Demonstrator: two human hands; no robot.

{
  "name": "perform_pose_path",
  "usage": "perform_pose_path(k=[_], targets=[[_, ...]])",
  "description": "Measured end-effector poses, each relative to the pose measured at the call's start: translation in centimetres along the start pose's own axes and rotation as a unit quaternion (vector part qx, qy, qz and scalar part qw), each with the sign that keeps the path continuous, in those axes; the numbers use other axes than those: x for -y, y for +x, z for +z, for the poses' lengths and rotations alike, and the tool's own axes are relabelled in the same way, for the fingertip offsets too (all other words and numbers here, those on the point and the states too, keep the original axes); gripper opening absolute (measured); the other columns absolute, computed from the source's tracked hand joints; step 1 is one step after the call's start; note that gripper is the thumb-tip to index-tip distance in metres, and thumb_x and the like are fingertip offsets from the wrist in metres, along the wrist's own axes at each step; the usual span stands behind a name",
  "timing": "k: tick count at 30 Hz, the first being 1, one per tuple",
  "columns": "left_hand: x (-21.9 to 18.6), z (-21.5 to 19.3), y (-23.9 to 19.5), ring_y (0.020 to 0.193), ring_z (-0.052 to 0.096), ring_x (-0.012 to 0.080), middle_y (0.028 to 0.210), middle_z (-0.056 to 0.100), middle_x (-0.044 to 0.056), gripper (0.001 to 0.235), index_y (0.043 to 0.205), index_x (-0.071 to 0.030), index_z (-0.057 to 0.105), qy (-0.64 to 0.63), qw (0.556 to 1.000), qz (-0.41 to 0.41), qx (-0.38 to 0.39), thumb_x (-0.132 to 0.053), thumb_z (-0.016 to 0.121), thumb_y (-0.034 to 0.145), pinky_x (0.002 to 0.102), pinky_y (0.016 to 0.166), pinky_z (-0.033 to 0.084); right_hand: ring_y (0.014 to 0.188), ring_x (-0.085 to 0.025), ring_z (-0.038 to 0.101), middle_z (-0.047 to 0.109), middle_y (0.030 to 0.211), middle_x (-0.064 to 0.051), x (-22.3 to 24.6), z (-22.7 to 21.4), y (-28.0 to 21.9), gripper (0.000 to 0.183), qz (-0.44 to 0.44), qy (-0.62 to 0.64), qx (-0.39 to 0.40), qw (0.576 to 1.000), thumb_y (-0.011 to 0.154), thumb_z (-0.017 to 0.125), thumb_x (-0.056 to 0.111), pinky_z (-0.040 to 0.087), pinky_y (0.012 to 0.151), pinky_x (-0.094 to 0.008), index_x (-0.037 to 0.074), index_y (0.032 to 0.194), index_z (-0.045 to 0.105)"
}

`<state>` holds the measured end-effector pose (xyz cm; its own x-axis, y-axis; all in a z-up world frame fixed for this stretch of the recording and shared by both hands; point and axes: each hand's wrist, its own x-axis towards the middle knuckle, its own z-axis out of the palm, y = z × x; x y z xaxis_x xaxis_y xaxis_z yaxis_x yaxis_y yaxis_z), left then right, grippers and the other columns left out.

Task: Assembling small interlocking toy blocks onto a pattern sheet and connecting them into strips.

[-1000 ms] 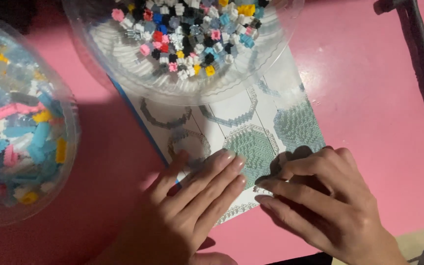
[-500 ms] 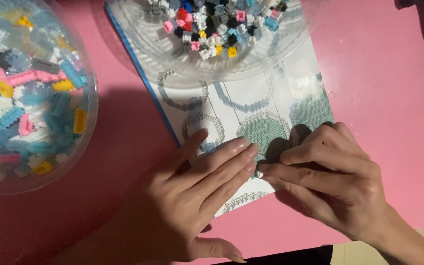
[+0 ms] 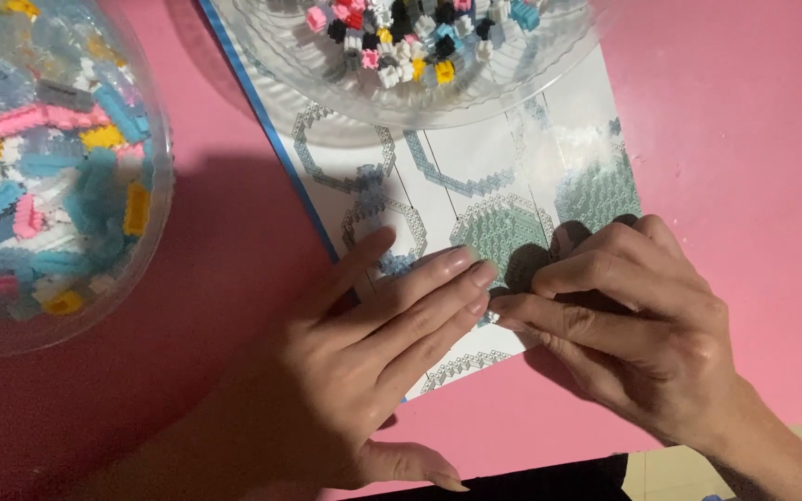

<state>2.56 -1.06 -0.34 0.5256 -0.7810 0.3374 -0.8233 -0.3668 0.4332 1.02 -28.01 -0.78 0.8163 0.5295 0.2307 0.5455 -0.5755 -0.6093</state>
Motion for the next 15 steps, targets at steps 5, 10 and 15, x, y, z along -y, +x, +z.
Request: perform_pose_path(k=[5,10,15], targets=[[-0.1,-0.5,0.0,0.146,0.058,0.0345,0.153,0.064,0.022,0.095,0.141,0.011,0.069,-0.009,0.999,-0.004,0.035,-0.057,0.010,0.110,0.056,0.124,0.034,0.082,-0.022,0.059,0.072,0.098,-0.008,-0.5,0.3,-0.6,0.023,-0.016,-0.011,-0.006,1.000,0.091,0.086,0.019,0.036,0.075,-0.039,0.013,0.112,0.081],[-0.3,-0.6,0.2,0.146,0.057,0.0342,0.153,0.064,0.023,0.096,0.141,0.012,0.070,-0.027,0.999,-0.018,0.036,-0.052,0.004,0.113,0.058,0.126,0.031,0.082,-0.023,0.062,0.076,0.096,-0.005,0.2,-0.4,0.3,0.029,-0.060,-0.062,0.011,0.996,0.088,0.097,0.019,0.039,0.068,-0.039,0.012,0.110,0.081],[-0.4,-0.7,0.1,0.146,0.058,0.0372,0.150,0.068,0.024,0.096,0.138,0.015,0.070,-0.025,0.999,-0.014,0.036,-0.053,0.007,0.114,0.056,0.127,0.028,0.078,-0.025,0.065,0.075,0.103,-0.008,1.8,-1.2,1.4,0.020,-0.111,-0.162,0.051,0.979,0.096,0.092,0.019,0.045,0.068,-0.042,0.009,0.091,0.076]])
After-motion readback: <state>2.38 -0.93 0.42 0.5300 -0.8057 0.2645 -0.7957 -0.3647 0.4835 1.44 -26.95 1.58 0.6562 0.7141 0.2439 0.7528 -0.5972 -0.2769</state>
